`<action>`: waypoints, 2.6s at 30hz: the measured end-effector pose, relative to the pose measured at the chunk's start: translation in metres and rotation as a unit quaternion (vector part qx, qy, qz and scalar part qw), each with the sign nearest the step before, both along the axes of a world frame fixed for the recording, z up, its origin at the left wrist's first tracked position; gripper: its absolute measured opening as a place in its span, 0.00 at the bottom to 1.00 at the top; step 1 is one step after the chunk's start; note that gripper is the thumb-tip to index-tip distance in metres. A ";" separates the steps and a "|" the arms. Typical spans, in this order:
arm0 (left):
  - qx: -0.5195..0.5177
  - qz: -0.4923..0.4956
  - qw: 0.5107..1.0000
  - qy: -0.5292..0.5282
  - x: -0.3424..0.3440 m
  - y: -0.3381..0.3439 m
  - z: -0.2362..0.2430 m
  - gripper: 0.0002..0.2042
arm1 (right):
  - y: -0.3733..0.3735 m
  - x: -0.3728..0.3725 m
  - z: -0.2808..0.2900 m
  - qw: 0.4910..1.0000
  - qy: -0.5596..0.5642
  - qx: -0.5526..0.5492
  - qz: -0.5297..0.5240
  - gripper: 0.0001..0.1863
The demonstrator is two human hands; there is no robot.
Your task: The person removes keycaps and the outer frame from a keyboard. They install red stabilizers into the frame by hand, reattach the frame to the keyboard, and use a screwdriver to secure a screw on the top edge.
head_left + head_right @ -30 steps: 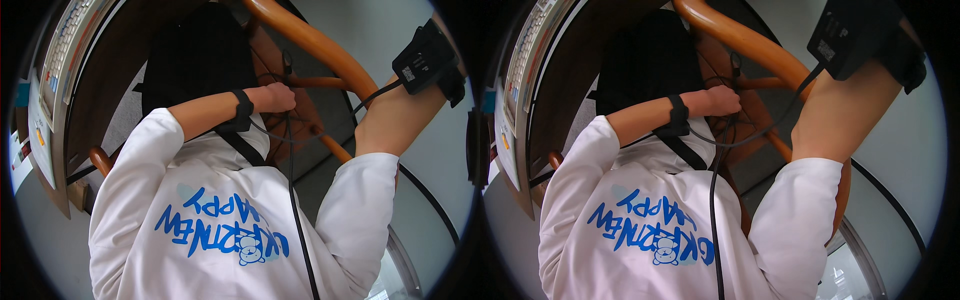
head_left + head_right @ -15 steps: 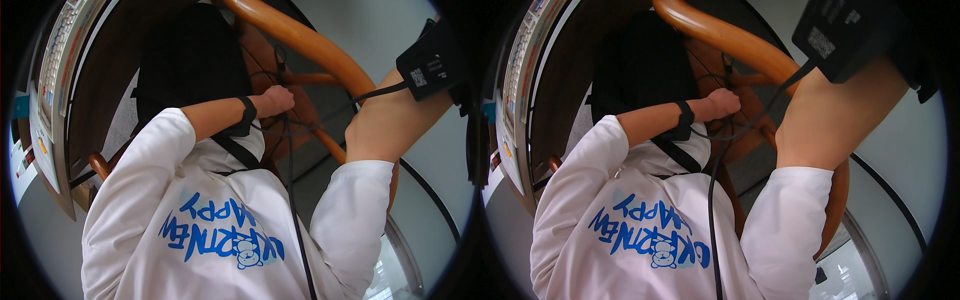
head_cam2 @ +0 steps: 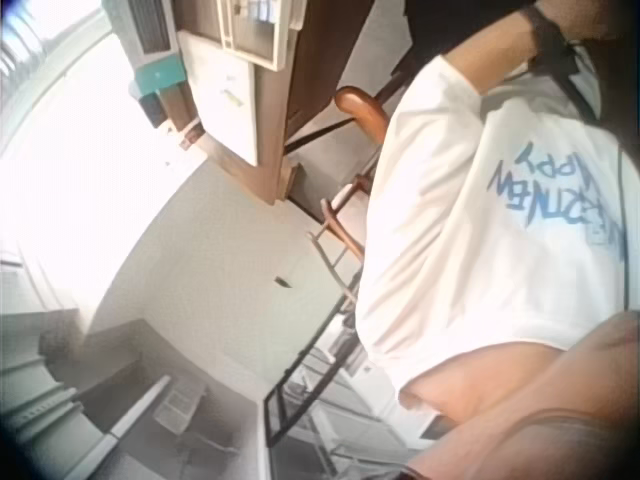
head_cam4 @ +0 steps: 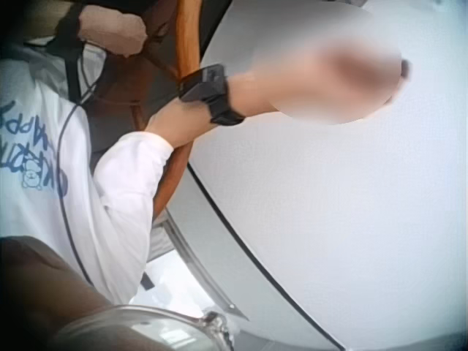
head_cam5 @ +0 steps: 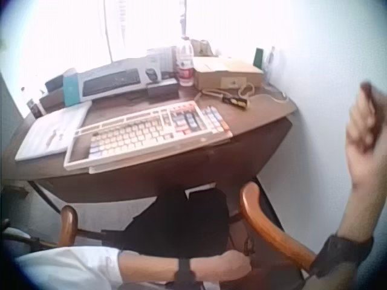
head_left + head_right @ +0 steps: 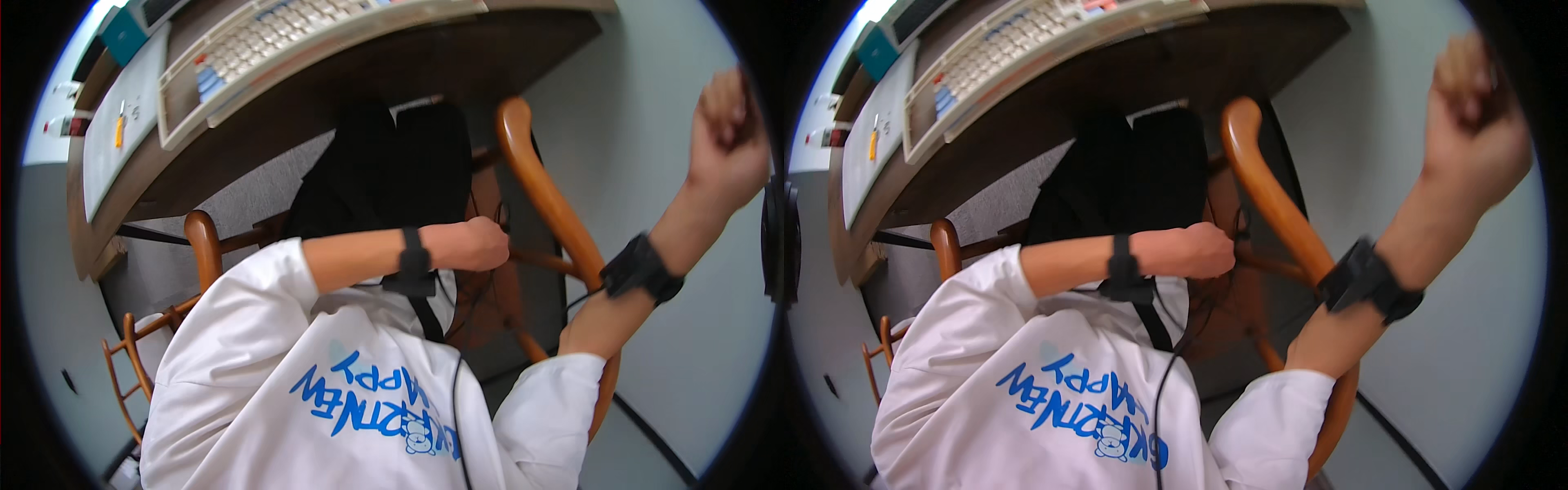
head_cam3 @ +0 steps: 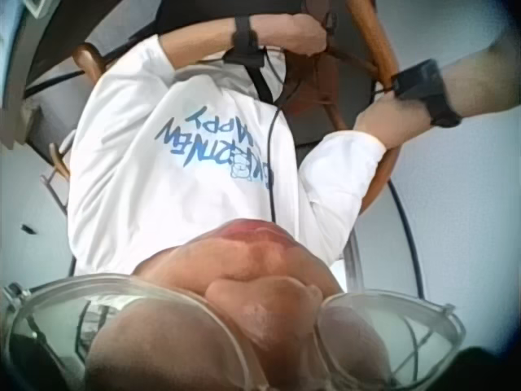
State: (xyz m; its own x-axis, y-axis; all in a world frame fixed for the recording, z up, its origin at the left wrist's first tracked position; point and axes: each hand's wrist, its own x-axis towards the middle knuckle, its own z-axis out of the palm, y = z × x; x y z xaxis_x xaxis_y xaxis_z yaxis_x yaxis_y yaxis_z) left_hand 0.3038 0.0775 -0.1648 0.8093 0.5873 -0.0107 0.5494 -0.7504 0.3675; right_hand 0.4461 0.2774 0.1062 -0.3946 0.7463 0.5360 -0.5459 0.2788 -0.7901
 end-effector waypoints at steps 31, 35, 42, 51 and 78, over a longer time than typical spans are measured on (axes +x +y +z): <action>-0.040 0.556 0.663 -0.500 -0.156 -0.164 0.203 0.23 | -0.224 -0.183 -0.075 0.926 -0.250 -0.145 0.242 0.08; -0.126 0.502 0.655 -0.551 -0.168 -0.176 0.197 0.23 | -0.242 -0.174 -0.082 0.930 -0.266 -0.134 0.214 0.08; -0.187 0.432 0.664 -0.580 -0.172 -0.184 0.203 0.14 | -0.269 -0.145 -0.068 0.931 -0.277 -0.151 0.185 0.09; -0.045 0.446 0.689 -0.569 -0.129 -0.190 0.191 0.08 | -0.273 -0.111 -0.075 0.944 -0.262 -0.107 0.171 0.14; 0.030 0.494 0.702 -0.513 -0.107 -0.198 0.187 0.10 | -0.276 -0.091 -0.076 0.962 -0.265 -0.040 0.056 0.16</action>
State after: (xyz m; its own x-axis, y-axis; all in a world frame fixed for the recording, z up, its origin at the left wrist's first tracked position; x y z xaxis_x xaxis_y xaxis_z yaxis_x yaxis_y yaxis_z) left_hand 0.1971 -0.1204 0.0225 -0.4287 0.8418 0.3281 0.2812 -0.2208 0.9339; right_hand 0.3549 0.0010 0.0305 -0.6770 0.7139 0.1788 -0.0826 0.1677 -0.9824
